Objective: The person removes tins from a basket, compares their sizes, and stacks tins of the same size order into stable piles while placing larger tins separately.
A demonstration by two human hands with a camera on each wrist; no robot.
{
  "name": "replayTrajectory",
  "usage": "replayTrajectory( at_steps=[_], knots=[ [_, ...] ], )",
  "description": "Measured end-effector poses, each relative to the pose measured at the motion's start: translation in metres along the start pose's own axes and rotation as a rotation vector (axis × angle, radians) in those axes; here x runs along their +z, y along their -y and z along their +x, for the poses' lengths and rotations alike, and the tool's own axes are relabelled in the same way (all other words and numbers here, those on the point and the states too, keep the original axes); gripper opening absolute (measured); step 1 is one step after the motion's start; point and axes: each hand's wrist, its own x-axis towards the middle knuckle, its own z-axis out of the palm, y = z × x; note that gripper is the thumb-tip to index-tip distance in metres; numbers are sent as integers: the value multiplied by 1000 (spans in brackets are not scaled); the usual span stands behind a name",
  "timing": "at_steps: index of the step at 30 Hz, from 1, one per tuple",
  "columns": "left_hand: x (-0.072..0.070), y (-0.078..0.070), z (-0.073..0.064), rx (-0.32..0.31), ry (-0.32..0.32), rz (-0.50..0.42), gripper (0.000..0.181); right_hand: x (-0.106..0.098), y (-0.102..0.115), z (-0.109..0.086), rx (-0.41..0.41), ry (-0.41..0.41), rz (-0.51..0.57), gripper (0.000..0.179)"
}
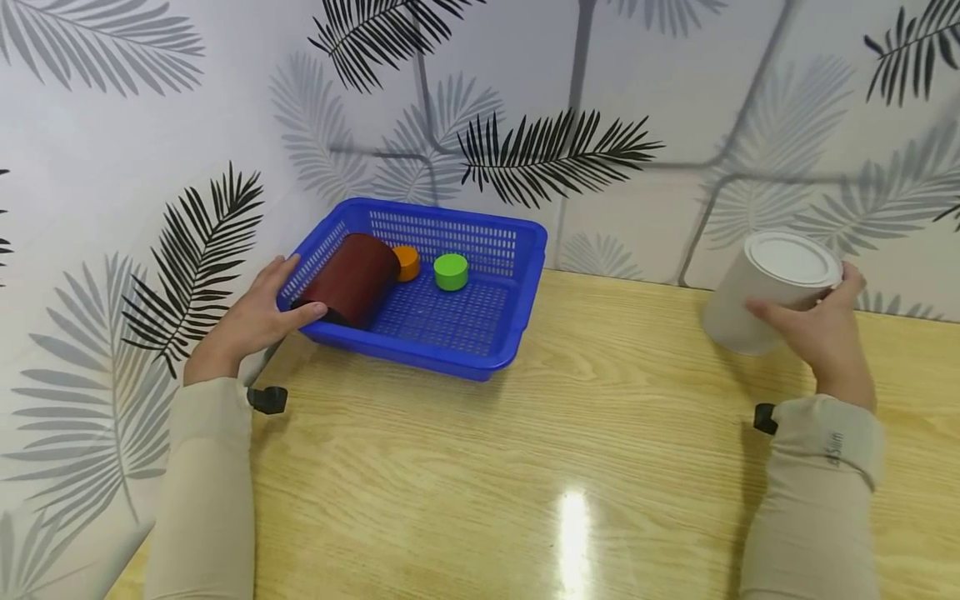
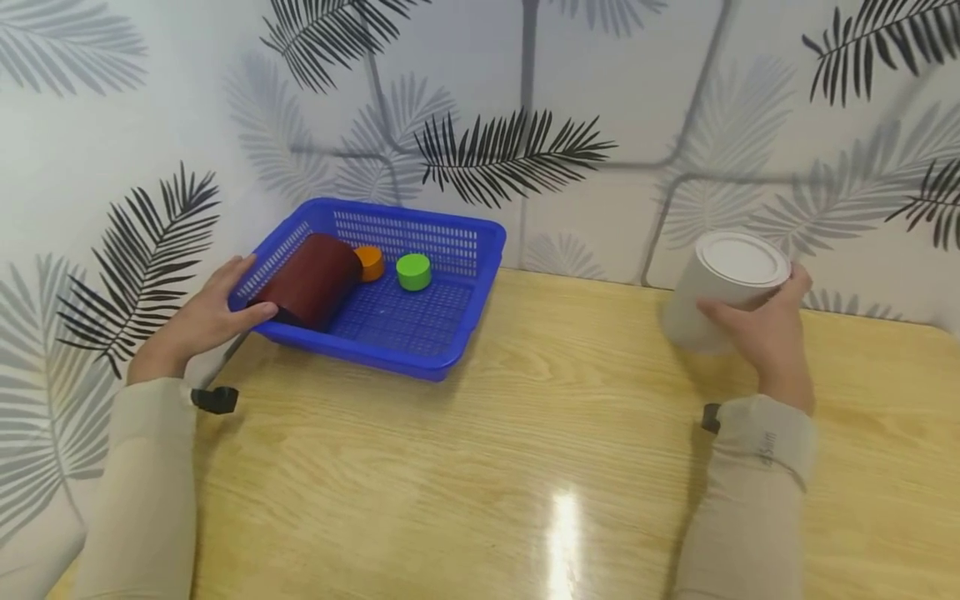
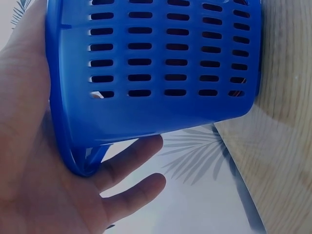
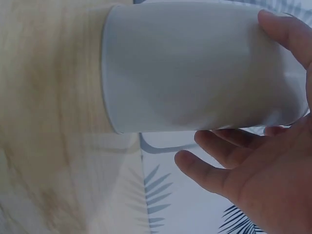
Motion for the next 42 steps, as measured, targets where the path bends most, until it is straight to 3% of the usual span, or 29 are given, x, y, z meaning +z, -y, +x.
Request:
replayTrajectory(
  at_steps=[4, 11, 15, 23, 28, 33, 42],
  knots=[
    [-2, 4, -2, 8, 4, 8, 106, -4, 12, -4, -7, -12, -23, 122],
    [-11, 8, -2, 27, 14, 39, 108, -2, 40, -11, -53, -173, -87, 112],
    [-9, 9, -2, 32, -9, 29, 107, 2, 55, -17, -46, -213, -108, 107],
    [-1, 17, 2, 47, -23, -70, 109, 28, 87, -26, -157, -123, -111, 102],
    [-1, 20, 2, 41, 5, -71, 109, 55, 102, -28, -250, -42, -113, 100],
    [-3, 21, 1, 48, 6, -83, 108, 80, 116, -29, -293, 28, -129, 97],
    [-5, 21, 2, 64, 5, -85, 108, 117, 136, -37, -387, 82, -170, 95]
  ],
)
